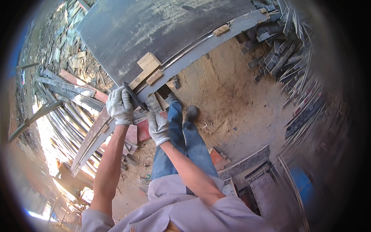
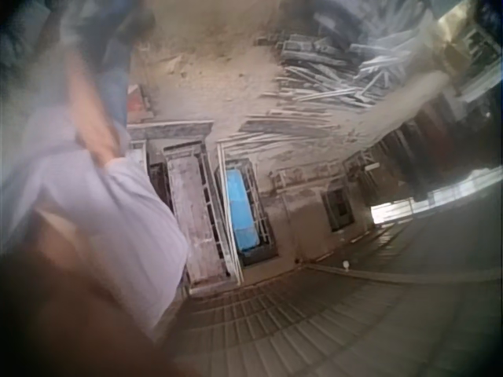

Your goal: The person picks up long metal strips from a pile on the floor, carries them to a workbench, and places them in a stack. The person repeats this process, gathering more strips and adding them to the pile on the bench.

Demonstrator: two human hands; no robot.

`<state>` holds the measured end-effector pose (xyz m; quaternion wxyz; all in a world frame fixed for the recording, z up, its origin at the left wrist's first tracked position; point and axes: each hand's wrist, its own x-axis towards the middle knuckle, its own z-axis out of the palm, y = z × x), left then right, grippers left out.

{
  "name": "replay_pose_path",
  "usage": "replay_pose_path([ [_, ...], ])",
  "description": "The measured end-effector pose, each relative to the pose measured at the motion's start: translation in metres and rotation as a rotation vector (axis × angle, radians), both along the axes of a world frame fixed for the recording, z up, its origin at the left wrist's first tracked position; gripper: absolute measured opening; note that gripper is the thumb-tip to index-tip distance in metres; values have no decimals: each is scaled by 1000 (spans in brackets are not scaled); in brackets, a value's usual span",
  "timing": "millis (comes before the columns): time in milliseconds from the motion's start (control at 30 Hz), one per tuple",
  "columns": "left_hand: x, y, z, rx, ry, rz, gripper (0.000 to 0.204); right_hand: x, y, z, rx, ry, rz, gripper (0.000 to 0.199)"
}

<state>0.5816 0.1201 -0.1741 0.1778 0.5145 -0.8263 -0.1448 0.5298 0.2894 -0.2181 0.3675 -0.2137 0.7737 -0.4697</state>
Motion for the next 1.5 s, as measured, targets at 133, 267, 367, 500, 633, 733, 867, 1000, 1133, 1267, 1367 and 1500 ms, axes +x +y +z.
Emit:
replay_pose_path([
  [133,-6,-7,-3,-4,-22,-42,22,-9,-9,5,159,-367,-37,39],
  [267,1,2,-12,33,42,-36,33,-17,-1,-5,103,-612,-269,48],
  [367,-1,5,-14,68,26,-57,41,-47,-12,10,145,-1349,-413,54],
  [500,-4,1,-18,76,-32,-50,43,-38,8,-23,32,-1768,-292,44],
  [633,1,6,-19,75,-83,-63,47,-21,9,-44,-29,-1844,-202,30],
  [733,15,-3,-38,-62,-100,-178,48,-40,4,-35,-36,-1753,-48,34],
  [867,-14,7,-35,-37,-104,-93,45,-74,43,-40,190,-27,332,53],
  [1000,-101,73,-31,-60,-73,-256,43,-195,163,10,313,-28,168,47],
  [1133,-175,139,-28,44,-112,-481,41,-277,341,31,501,-75,-232,50],
  [1267,-237,211,-33,301,-243,-744,39,-275,541,-13,743,24,-476,57],
  [1367,-256,233,-27,461,-400,-804,38,-267,629,-4,808,-53,-767,61],
  [1500,-271,273,-48,629,-647,-911,36,-215,728,-47,988,74,-640,41],
])
